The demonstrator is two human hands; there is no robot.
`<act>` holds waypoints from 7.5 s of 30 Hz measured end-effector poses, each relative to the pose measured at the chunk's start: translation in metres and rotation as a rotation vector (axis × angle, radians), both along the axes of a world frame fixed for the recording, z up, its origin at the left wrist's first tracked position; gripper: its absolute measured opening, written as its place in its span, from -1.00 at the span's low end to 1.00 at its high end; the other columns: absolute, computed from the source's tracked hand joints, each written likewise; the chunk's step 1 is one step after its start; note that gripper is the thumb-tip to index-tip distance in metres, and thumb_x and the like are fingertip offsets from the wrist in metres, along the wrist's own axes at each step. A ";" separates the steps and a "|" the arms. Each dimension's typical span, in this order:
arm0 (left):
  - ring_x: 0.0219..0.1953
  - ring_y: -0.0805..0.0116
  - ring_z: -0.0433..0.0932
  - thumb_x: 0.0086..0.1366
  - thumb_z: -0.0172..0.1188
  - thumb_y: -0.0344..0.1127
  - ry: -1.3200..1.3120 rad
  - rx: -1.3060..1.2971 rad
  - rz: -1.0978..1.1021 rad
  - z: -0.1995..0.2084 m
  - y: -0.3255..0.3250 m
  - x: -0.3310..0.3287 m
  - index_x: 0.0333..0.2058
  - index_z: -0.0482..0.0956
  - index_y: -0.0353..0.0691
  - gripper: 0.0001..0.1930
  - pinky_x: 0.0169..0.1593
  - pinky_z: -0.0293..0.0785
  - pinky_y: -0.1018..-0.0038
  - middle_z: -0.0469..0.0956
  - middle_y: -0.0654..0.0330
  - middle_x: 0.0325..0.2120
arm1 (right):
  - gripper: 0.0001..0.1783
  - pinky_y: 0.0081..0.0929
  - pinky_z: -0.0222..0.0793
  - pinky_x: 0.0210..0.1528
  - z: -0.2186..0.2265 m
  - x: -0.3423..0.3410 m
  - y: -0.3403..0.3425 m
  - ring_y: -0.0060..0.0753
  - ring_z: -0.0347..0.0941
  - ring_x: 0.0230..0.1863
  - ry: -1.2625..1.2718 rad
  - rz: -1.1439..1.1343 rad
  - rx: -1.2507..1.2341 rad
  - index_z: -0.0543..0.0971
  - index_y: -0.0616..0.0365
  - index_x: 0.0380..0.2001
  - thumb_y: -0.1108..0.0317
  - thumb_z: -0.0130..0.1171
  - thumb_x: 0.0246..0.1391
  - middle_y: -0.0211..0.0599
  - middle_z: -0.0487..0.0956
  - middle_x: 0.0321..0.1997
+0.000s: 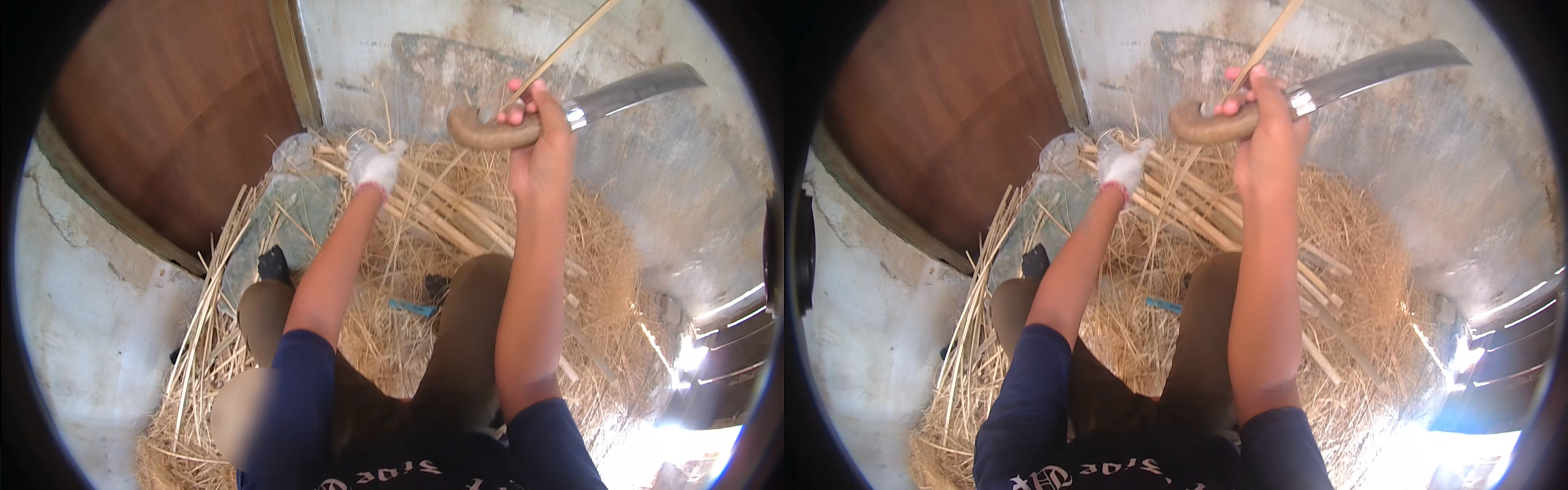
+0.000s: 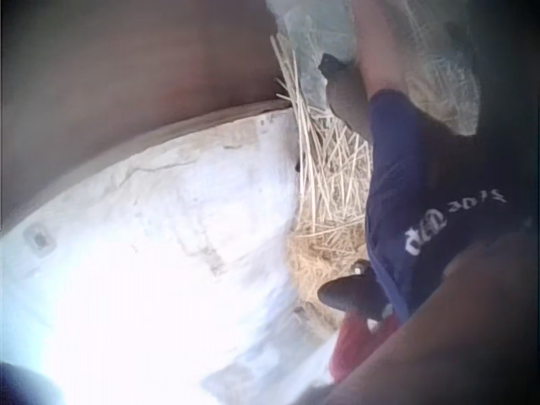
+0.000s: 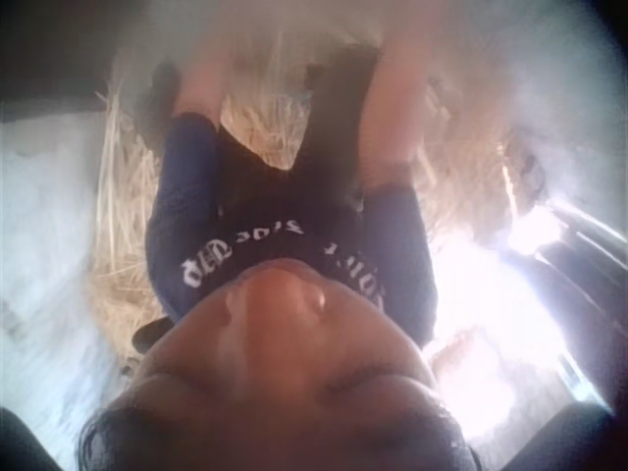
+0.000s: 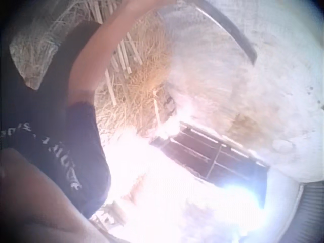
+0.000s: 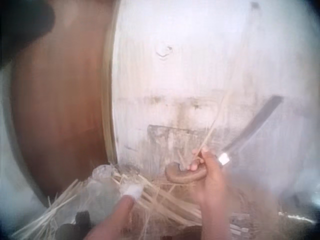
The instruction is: The person sits on the floor and uses a machete to split long bamboo poles into thin strips. They hold the bamboo with a gloved left hand and strike it with the machete in their right hand, separating the material into usable slivers.
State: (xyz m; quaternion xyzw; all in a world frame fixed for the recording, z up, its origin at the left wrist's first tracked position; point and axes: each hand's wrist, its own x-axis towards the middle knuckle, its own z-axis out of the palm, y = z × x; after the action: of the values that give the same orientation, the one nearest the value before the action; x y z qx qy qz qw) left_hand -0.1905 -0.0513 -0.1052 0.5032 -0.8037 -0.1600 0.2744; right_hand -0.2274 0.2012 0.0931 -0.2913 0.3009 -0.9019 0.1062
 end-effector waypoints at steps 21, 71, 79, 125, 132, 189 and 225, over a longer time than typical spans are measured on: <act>0.04 0.03 0.63 0.34 0.04 0.23 -0.947 0.363 -0.608 -0.185 0.126 0.142 0.14 0.50 -0.42 -0.25 0.12 0.54 0.14 0.63 -0.15 -0.05 | -0.80 -0.44 0.47 -0.19 -0.045 -0.065 0.028 -0.46 0.44 -0.43 -0.054 -0.097 0.192 0.51 0.19 -0.28 0.27 0.19 0.28 -0.37 0.49 -0.46; -0.27 0.22 0.65 0.46 0.00 -0.17 -0.124 0.992 -0.637 -0.222 0.226 0.113 0.13 0.58 -0.21 -0.61 -0.16 0.58 0.34 0.68 0.07 -0.22 | -0.86 -0.47 0.41 -0.10 -0.039 -0.088 0.088 -0.69 0.32 -0.44 0.064 0.014 0.352 0.48 0.33 -0.35 0.49 0.18 0.30 0.31 0.50 0.15; 0.12 -0.16 0.55 0.51 -0.24 0.11 -0.341 0.524 -0.423 -0.209 0.125 0.163 0.25 0.47 -0.24 -0.37 0.27 0.42 0.18 0.57 -0.19 0.09 | -0.51 -0.51 0.39 -0.13 -0.038 -0.106 0.106 -0.67 0.31 -0.44 0.088 0.130 0.330 0.27 0.78 0.17 0.55 0.07 0.33 -0.33 0.40 -0.35; -0.05 -0.06 0.69 0.39 0.07 -0.05 -0.603 0.747 -0.601 -0.191 0.163 0.102 -0.01 0.66 -0.42 -0.50 0.04 0.61 0.10 0.66 -0.23 -0.08 | -0.62 -0.39 0.34 -0.17 -0.022 -0.087 0.113 -0.61 0.33 -0.43 -0.125 0.438 0.133 0.18 0.66 0.14 0.63 -0.09 0.35 -0.22 0.36 -0.34; -0.10 0.03 0.71 0.38 0.07 -0.27 -1.033 0.431 -0.975 -0.202 0.219 0.040 -0.06 0.73 -0.28 -0.67 -0.07 0.64 0.00 0.71 -0.11 -0.17 | -0.71 -0.51 0.35 -0.19 -0.008 -0.073 0.141 -0.66 0.34 -0.47 -0.167 0.494 0.232 0.23 0.55 0.07 0.61 -0.11 0.35 -0.39 0.30 -0.46; 0.36 -0.15 0.01 0.46 -0.21 0.17 -0.435 0.566 -0.573 -0.233 0.179 0.097 0.46 -0.19 -0.51 -0.09 0.39 -0.02 0.18 -0.06 -0.37 0.40 | -0.84 -0.60 0.44 -0.33 -0.013 -0.018 0.090 -0.83 0.30 -0.57 -0.126 0.471 0.298 0.24 0.22 -0.32 0.53 -0.11 0.42 -0.16 0.37 -0.10; 0.28 0.06 0.40 -0.13 0.51 -0.13 -0.916 0.146 -0.697 -0.217 0.082 0.160 0.39 0.16 -0.25 0.09 0.26 0.41 0.00 0.39 0.00 0.22 | -0.93 -0.75 0.32 -0.46 -0.016 -0.002 0.080 -0.83 0.25 -0.74 -0.433 0.619 0.301 0.31 0.17 -0.18 0.44 -0.14 0.47 -0.60 0.26 -0.61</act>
State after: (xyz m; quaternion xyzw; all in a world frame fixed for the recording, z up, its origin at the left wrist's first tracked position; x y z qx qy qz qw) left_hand -0.0304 0.0306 -0.3221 0.2444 -0.9456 -0.0619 -0.2058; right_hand -0.2294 0.2810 0.0769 -0.1525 0.2983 -0.8138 0.4749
